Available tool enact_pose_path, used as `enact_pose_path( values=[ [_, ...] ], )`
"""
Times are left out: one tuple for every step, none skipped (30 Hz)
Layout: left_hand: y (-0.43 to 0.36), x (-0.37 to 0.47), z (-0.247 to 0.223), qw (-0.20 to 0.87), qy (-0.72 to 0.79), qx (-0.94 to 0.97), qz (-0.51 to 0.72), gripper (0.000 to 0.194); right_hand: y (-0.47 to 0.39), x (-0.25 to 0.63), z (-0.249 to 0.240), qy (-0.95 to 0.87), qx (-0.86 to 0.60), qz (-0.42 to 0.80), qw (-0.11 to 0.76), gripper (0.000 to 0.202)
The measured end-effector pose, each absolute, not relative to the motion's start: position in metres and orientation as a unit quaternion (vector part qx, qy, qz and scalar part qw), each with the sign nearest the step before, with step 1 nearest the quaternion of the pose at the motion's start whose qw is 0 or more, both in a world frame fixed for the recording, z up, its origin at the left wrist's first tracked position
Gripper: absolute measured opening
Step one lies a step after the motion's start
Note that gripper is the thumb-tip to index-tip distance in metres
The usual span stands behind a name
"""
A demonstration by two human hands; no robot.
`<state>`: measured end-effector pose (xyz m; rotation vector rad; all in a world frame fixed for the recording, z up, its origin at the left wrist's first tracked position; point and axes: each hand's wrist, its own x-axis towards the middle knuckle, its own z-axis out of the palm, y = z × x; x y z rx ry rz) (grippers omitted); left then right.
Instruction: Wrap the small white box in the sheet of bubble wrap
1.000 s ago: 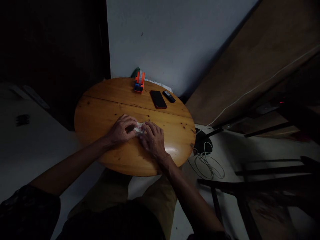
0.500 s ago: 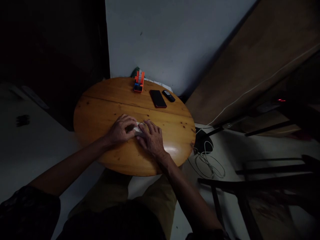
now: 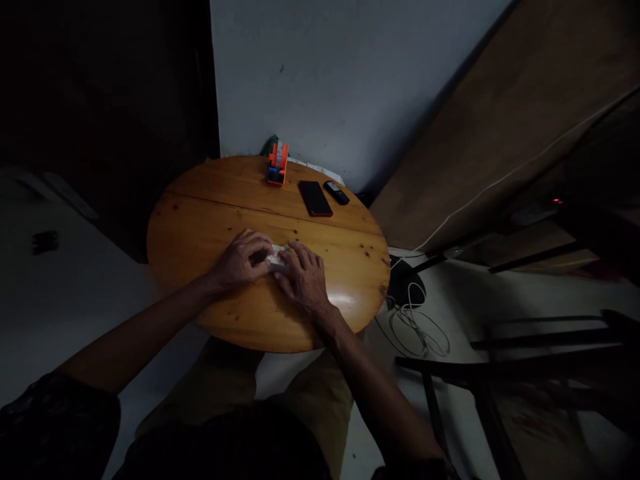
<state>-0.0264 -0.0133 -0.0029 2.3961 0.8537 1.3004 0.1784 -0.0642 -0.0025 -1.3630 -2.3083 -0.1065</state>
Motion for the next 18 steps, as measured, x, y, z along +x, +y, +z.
enact_pose_path(
  values=[
    [-0.0135,-0.0264,-0.0029,0.142,0.298,0.830,0.450,0.012,-0.0640,0.1784,-0.0028,-0.838,-0.494,-0.037,0.230,0.043],
    [-0.0135,-0.0265,-0.0030,0.141,0.299,0.830,0.449,0.012,-0.0640,0.1786,-0.0030,-0.837,-0.493,-0.036,0.234,0.043],
    [-0.0136,-0.0266,-0.0031,0.140,0.300,0.831,0.448,0.013,-0.0640,0.1788,-0.0033,-0.837,-0.492,-0.036,0.237,0.044],
    [-0.0136,-0.0267,-0.0033,0.139,0.299,0.831,0.448,0.013,-0.0642,0.1791,-0.0035,-0.837,-0.491,-0.038,0.240,0.046],
    [-0.0135,-0.0268,-0.0036,0.138,0.297,0.831,0.450,0.014,-0.0644,0.1793,-0.0037,-0.837,-0.489,-0.039,0.242,0.048],
    [-0.0135,-0.0269,-0.0039,0.138,0.294,0.831,0.452,0.015,-0.0646,0.1795,-0.0037,-0.839,-0.487,-0.041,0.241,0.050],
    [-0.0135,-0.0270,-0.0041,0.138,0.293,0.830,0.454,0.016,-0.0649,0.1795,-0.0036,-0.841,-0.484,-0.043,0.238,0.051],
    [-0.0134,-0.0270,-0.0043,0.138,0.293,0.829,0.455,0.016,-0.0651,0.1793,-0.0034,-0.844,-0.482,-0.045,0.232,0.051],
    [-0.0134,-0.0271,-0.0043,0.137,0.295,0.828,0.456,0.017,-0.0652,0.1789,-0.0031,-0.847,-0.480,-0.047,0.226,0.051],
    [-0.0134,-0.0272,-0.0043,0.137,0.297,0.828,0.456,0.017,-0.0653,0.1784,-0.0028,-0.849,-0.478,-0.050,0.219,0.050],
    [-0.0134,-0.0272,-0.0043,0.136,0.299,0.828,0.454,0.017,-0.0654,0.1778,-0.0024,-0.850,-0.478,-0.052,0.214,0.049],
    [-0.0133,-0.0272,-0.0043,0.136,0.300,0.829,0.452,0.017,-0.0654,0.1771,-0.0021,-0.850,-0.479,-0.054,0.211,0.048],
    [-0.0133,-0.0272,-0.0043,0.136,0.300,0.830,0.450,0.017,-0.0654,0.1765,-0.0020,-0.850,-0.479,-0.055,0.210,0.048],
    [-0.0132,-0.0273,-0.0044,0.137,0.300,0.831,0.448,0.017,-0.0655,0.1760,-0.0019,-0.850,-0.479,-0.056,0.211,0.048],
    [-0.0130,-0.0273,-0.0045,0.138,0.300,0.831,0.447,0.018,-0.0656,0.1758,-0.0020,-0.851,-0.478,-0.057,0.212,0.049],
    [-0.0129,-0.0273,-0.0048,0.138,0.300,0.831,0.447,0.018,-0.0658,0.1758,-0.0022,-0.851,-0.476,-0.058,0.214,0.049],
    [-0.0127,-0.0273,-0.0050,0.137,0.301,0.831,0.447,0.018,-0.0660,0.1760,-0.0024,-0.852,-0.474,-0.059,0.214,0.050],
    [-0.0126,-0.0273,-0.0051,0.138,0.303,0.831,0.446,0.018,-0.0663,0.1764,-0.0026,-0.853,-0.473,-0.061,0.214,0.050]
  ],
)
